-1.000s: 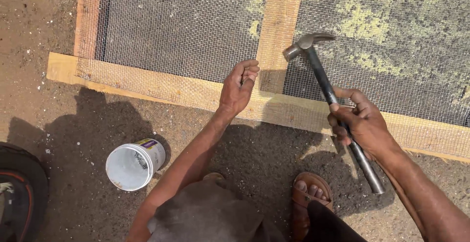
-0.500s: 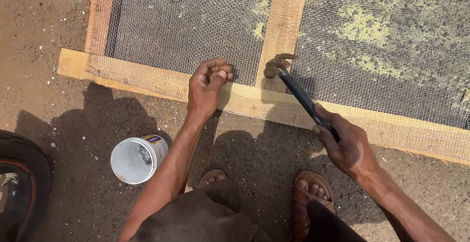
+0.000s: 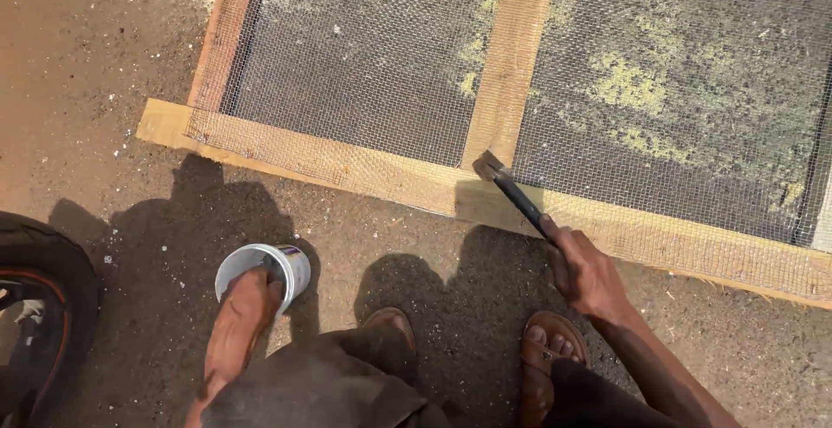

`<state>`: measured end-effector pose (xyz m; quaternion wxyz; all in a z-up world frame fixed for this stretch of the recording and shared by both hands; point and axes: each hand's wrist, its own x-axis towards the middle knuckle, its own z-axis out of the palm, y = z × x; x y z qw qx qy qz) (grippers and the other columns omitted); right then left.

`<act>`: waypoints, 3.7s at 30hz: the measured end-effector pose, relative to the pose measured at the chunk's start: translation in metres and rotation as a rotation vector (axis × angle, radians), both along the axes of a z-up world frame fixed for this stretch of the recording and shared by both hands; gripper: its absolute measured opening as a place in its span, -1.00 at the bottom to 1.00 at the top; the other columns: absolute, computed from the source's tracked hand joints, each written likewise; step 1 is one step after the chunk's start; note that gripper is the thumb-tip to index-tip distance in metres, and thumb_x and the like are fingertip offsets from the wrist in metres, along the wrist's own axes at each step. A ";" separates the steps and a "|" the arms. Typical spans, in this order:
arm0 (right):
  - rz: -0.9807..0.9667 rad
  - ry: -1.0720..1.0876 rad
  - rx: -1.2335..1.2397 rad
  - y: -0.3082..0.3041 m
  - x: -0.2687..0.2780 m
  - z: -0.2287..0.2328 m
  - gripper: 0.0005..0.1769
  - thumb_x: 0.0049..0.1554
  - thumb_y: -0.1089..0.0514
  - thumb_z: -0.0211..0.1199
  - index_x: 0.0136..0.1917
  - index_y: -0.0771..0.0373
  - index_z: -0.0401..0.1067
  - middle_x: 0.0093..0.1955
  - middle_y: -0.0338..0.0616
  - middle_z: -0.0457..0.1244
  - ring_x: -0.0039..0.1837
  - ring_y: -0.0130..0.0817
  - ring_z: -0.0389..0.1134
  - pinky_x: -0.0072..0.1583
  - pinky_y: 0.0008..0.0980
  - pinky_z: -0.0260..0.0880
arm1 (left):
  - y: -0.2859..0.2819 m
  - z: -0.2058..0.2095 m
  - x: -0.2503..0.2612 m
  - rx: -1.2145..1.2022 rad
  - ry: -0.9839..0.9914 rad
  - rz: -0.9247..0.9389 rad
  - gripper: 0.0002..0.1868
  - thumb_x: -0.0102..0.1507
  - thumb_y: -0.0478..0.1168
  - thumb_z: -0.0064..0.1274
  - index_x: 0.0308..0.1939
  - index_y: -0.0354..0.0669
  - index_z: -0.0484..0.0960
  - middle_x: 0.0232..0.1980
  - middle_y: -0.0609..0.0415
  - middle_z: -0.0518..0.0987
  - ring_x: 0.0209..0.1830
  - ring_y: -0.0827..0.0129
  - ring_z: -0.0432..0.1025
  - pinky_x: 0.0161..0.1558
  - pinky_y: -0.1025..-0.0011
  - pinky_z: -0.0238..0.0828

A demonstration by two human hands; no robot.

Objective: Hammering small nails into a wooden frame to secure a mesh screen.

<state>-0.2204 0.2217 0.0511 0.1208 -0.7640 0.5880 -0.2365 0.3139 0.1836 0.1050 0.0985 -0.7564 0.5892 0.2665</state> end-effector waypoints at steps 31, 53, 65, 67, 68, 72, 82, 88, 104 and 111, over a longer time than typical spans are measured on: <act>-0.228 -0.380 0.321 0.078 0.035 0.007 -0.50 0.14 0.22 0.29 0.34 0.20 0.34 0.06 0.11 0.42 -0.08 -0.19 0.55 -0.22 -0.33 0.62 | 0.016 -0.037 0.032 0.054 -0.032 0.068 -0.66 0.24 -0.20 0.05 0.07 -0.06 0.75 -0.11 -0.18 0.74 -0.20 0.02 0.61 -0.07 0.12 0.62; -0.225 -0.292 0.320 0.078 0.025 0.000 -0.48 0.20 0.12 0.26 0.42 0.13 0.30 0.09 0.11 0.40 -0.21 -0.24 0.50 -0.33 -0.31 0.52 | -0.024 -0.026 -0.066 0.112 0.402 -0.587 -0.56 0.16 -0.36 0.04 0.12 -0.05 0.68 0.14 -0.10 0.63 -0.20 0.16 0.66 -0.36 0.30 0.74; -0.206 -0.398 0.240 0.075 0.025 -0.025 -0.52 0.20 0.20 0.30 0.37 0.21 0.34 0.01 0.03 0.42 -0.16 -0.38 0.53 -0.27 -0.50 0.55 | -0.195 -0.043 -0.310 0.006 0.796 -0.249 -0.91 0.30 -0.27 0.12 -0.23 -0.20 0.68 -0.38 0.10 0.63 -0.46 0.51 0.44 -0.37 0.38 0.53; -0.262 -0.429 0.374 0.070 0.029 -0.008 -0.49 0.17 0.22 0.29 0.38 0.22 0.34 -0.04 0.01 0.43 -0.27 -0.42 0.48 -0.32 -0.47 0.51 | -0.215 -0.057 -0.321 -0.030 0.786 -0.243 -0.91 0.30 -0.27 0.11 -0.25 -0.19 0.68 -0.38 0.12 0.63 -0.46 0.52 0.45 -0.37 0.37 0.52; -0.322 -0.453 0.500 0.067 0.029 0.000 -0.46 0.15 0.25 0.28 0.39 0.24 0.33 -0.09 -0.01 0.43 -0.38 -0.45 0.43 -0.37 -0.45 0.46 | -0.225 -0.064 -0.327 -0.071 0.782 -0.245 -0.91 0.30 -0.28 0.10 -0.27 -0.19 0.68 -0.39 0.13 0.63 -0.46 0.53 0.46 -0.37 0.36 0.52; -0.285 -0.497 0.513 0.078 0.020 -0.033 -0.47 0.12 0.25 0.28 0.36 0.29 0.33 -0.10 0.05 0.43 -0.44 -0.47 0.38 -0.43 -0.45 0.43 | -0.246 -0.086 -0.339 -0.119 0.768 -0.273 -0.91 0.29 -0.29 0.11 -0.31 -0.18 0.66 -0.40 0.15 0.62 -0.48 0.55 0.46 -0.36 0.31 0.52; -0.210 -0.563 0.479 0.095 0.010 -0.066 -0.55 0.23 0.29 0.12 0.38 0.37 0.23 -0.09 0.15 0.43 -0.36 -0.44 0.46 -0.48 -0.49 0.46 | -0.256 -0.126 -0.343 -0.159 0.756 -0.446 -0.77 0.25 -0.43 0.03 -0.51 -0.16 0.57 -0.51 0.07 0.59 -0.58 0.47 0.42 -0.05 0.23 0.61; -0.123 -0.655 0.348 0.091 0.009 -0.061 -0.50 0.23 0.31 0.15 0.41 0.41 0.20 -0.25 -0.08 0.33 -0.19 -0.43 0.50 -0.31 -0.49 0.57 | -0.264 -0.113 -0.334 -0.153 0.810 -0.388 -0.81 0.23 -0.40 0.09 -0.49 -0.15 0.54 -0.46 0.11 0.57 -0.50 0.49 0.46 -0.27 0.22 0.62; -0.183 -0.604 0.450 0.089 0.011 -0.063 -0.60 0.21 0.39 0.11 0.32 0.44 0.20 0.06 0.33 0.39 -0.23 -0.34 0.55 -0.38 -0.51 0.48 | -0.276 -0.147 -0.317 -0.330 0.785 -0.618 -0.70 0.22 -0.47 0.10 -0.59 -0.11 0.49 -0.63 0.12 0.48 -0.67 0.49 0.37 0.07 -0.02 0.46; 0.031 -0.951 0.116 0.052 -0.009 -0.041 -0.79 0.30 0.31 0.10 0.21 0.21 0.27 0.22 0.48 0.25 -0.24 -0.43 0.52 -0.33 -0.51 0.52 | -0.289 -0.133 -0.335 -0.117 0.589 -0.598 -0.67 0.23 -0.51 -0.08 -0.59 -0.10 0.41 -0.62 0.14 0.38 -0.68 0.48 0.27 -0.49 0.32 0.49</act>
